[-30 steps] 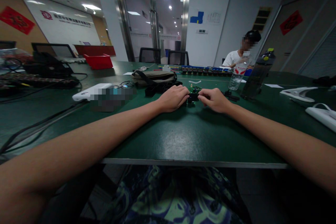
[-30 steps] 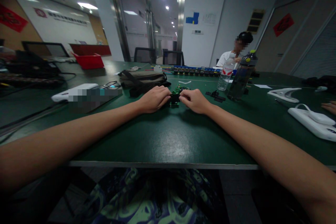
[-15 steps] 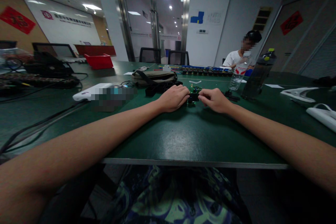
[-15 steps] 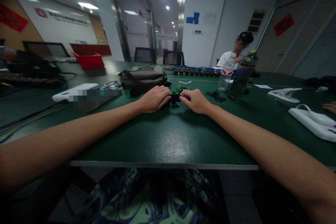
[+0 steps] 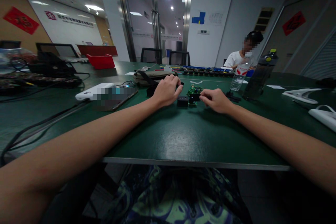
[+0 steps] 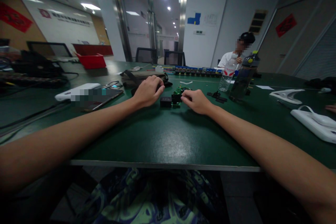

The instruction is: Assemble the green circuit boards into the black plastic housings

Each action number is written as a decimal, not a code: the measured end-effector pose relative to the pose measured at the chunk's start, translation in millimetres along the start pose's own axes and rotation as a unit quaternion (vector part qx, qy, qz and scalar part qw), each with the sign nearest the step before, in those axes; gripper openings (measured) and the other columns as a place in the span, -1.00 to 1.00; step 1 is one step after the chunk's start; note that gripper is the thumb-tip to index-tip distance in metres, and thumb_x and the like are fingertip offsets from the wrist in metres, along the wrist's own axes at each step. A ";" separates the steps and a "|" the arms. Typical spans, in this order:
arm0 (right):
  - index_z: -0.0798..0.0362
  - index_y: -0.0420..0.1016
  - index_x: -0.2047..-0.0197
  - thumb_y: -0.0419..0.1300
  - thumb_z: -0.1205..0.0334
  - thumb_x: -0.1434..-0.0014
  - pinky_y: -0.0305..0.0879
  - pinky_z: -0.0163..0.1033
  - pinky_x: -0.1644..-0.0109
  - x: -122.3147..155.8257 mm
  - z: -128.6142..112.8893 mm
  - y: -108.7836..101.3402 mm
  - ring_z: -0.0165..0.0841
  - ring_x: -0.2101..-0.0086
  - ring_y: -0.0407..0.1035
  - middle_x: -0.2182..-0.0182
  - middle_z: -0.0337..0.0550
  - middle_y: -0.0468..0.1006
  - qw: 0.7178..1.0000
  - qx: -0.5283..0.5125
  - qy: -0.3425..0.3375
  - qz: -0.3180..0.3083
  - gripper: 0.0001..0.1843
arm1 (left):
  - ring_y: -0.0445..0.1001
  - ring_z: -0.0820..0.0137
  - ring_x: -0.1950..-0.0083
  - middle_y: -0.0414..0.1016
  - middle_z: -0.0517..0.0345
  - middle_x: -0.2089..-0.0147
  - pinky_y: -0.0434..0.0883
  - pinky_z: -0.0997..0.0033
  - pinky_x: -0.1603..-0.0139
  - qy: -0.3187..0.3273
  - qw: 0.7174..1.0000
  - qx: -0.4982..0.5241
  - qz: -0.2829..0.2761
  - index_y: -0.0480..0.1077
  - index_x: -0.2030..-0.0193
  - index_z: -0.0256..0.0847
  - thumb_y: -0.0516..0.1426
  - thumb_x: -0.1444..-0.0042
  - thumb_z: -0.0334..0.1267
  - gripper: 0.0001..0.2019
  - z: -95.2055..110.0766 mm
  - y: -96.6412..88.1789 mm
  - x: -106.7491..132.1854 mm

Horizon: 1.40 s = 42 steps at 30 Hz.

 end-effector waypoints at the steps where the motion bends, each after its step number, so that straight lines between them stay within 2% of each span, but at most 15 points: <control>1: 0.05 0.38 0.42 0.06 0.16 -0.22 0.09 -0.30 0.37 0.1 0.0 0.1 -0.43 0.56 0.22 0.63 -0.30 0.39 1.000 0.001 0.001 0.000 -0.78 | 0.39 0.15 -0.03 0.45 -0.09 0.04 0.35 0.16 -0.05 -0.006 1.000 -0.010 -0.001 0.38 0.08 -0.27 -0.06 -0.34 -0.14 -0.71 0.1 0.0 -0.1; 6: 0.05 0.39 0.42 0.06 0.16 -0.22 0.11 -0.30 0.36 0.4 1.1 1.2 -0.42 0.55 0.23 0.63 -0.29 0.38 1.000 0.003 0.003 -0.002 -0.77 | 0.34 0.01 -0.14 0.39 -0.23 -0.11 0.34 0.04 -0.09 -0.088 0.992 -0.088 -0.017 0.36 -0.04 -0.31 -0.07 -0.34 -0.05 -0.61 -13.7 -4.9 -1.9; 9: 0.05 0.39 0.42 0.05 0.15 -0.23 0.11 -0.30 0.36 0.3 1.5 1.0 -0.42 0.55 0.24 0.63 -0.29 0.38 1.000 0.005 0.002 -0.003 -0.76 | 0.29 -0.08 -0.22 0.30 -0.32 -0.21 0.32 -0.07 -0.12 -0.175 0.977 -0.119 -0.018 0.29 -0.17 -0.34 -0.09 -0.33 0.00 -0.52 -34.1 -11.1 -0.8; 13: 0.05 0.39 0.42 0.05 0.13 -0.23 0.10 -0.30 0.37 0.8 0.4 0.7 -0.42 0.56 0.24 0.63 -0.29 0.38 1.000 0.008 -0.003 -0.004 -0.75 | 0.23 -0.15 -0.29 0.19 -0.38 -0.33 0.32 -0.21 -0.16 -0.257 0.956 -0.133 -0.036 0.22 -0.27 -0.32 -0.11 -0.32 0.05 -0.44 -63.6 -14.5 2.9; 18: 0.04 0.39 0.41 0.04 0.11 -0.23 0.11 -0.29 0.38 1.6 0.8 1.6 -0.42 0.58 0.24 0.64 -0.29 0.38 1.000 0.006 -0.003 -0.007 -0.74 | 0.08 -0.24 -0.41 0.04 -0.39 -0.44 0.23 -0.40 -0.23 -0.364 0.923 -0.096 -0.078 0.16 -0.36 -0.29 -0.17 -0.31 0.11 -0.36 -95.7 -8.8 11.2; 21: 0.05 0.40 0.39 0.04 0.11 -0.23 0.11 -0.29 0.39 1.8 1.9 1.9 -0.42 0.60 0.24 0.64 -0.29 0.39 1.000 0.007 0.002 -0.006 -0.75 | -0.03 -0.27 -0.46 -0.10 -0.40 -0.50 0.17 -0.43 -0.27 -0.419 0.899 -0.060 -0.112 0.06 -0.42 -0.29 -0.19 -0.30 0.14 -0.30 -106.8 -0.9 17.0; 23: 0.05 0.41 0.39 0.04 0.11 -0.23 0.11 -0.29 0.39 1.8 2.3 2.0 -0.42 0.60 0.24 0.64 -0.29 0.39 1.000 0.007 0.002 -0.009 -0.75 | -0.07 -0.27 -0.48 -0.15 -0.38 -0.52 0.16 -0.45 -0.27 -0.432 0.893 -0.044 -0.122 0.00 -0.45 -0.26 -0.20 -0.28 0.18 -0.27 -109.6 3.5 18.9; 27: 0.04 0.42 0.39 0.04 0.12 -0.25 0.13 -0.29 0.38 1.5 3.0 2.1 -0.41 0.59 0.25 0.64 -0.29 0.40 1.000 0.007 -0.004 -0.010 -0.75 | -0.06 -0.28 -0.48 -0.13 -0.35 -0.52 0.16 -0.47 -0.27 -0.436 0.891 -0.048 -0.118 0.03 -0.44 -0.22 -0.18 -0.27 0.17 -0.28 -110.4 5.6 19.8; 31: 0.04 0.43 0.39 0.05 0.13 -0.24 0.13 -0.29 0.37 1.3 4.5 2.7 -0.40 0.58 0.27 0.65 -0.29 0.41 1.000 0.008 -0.004 -0.010 -0.75 | 0.00 -0.30 -0.45 -0.04 -0.42 -0.48 0.25 -0.47 -0.18 -0.418 0.900 -0.060 -0.108 0.10 -0.40 -0.25 -0.17 -0.28 0.16 -0.31 -108.6 1.5 19.7; 33: 0.03 0.43 0.39 0.05 0.13 -0.24 0.14 -0.28 0.36 1.3 4.7 3.0 -0.39 0.58 0.28 0.64 -0.29 0.41 1.000 0.009 -0.001 -0.013 -0.75 | 0.08 -0.31 -0.40 0.05 -0.50 -0.42 0.27 -0.46 -0.13 -0.371 0.921 -0.075 -0.091 0.17 -0.35 -0.29 -0.16 -0.29 0.15 -0.33 -103.9 -1.3 17.4; 35: 0.03 0.43 0.39 0.05 0.13 -0.24 0.15 -0.28 0.36 1.4 4.2 3.0 -0.39 0.58 0.29 0.64 -0.29 0.41 1.000 0.010 0.001 -0.015 -0.75 | 0.16 -0.27 -0.35 0.15 -0.53 -0.35 0.29 -0.37 -0.15 -0.312 0.944 -0.088 -0.067 0.23 -0.28 -0.35 -0.14 -0.30 0.11 -0.37 -95.8 -3.2 14.1; 38: 0.03 0.44 0.39 0.06 0.13 -0.24 0.15 -0.28 0.37 1.6 3.1 2.6 -0.39 0.58 0.29 0.65 -0.29 0.41 1.000 0.011 0.003 -0.015 -0.75 | 0.29 -0.14 -0.27 0.28 -0.44 -0.24 0.35 -0.12 -0.14 -0.249 0.963 -0.092 -0.041 0.28 -0.20 -0.37 -0.13 -0.33 0.06 -0.45 -81.2 -2.2 10.1; 42: 0.04 0.45 0.39 0.07 0.14 -0.23 0.14 -0.28 0.37 1.7 3.0 3.1 -0.39 0.58 0.28 0.65 -0.29 0.41 1.000 0.007 0.006 -0.014 -0.76 | 0.37 -0.01 -0.16 0.34 -0.30 -0.14 0.38 0.03 -0.10 -0.166 0.983 -0.070 -0.030 0.30 -0.14 -0.34 -0.13 -0.36 0.03 -0.51 -57.5 3.5 5.7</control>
Point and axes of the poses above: each hand's wrist, its own x-axis away from the middle knuckle, its own y-axis out of the palm, z = x × y, the point moved 4 cm from there along -x, towards the middle knuckle
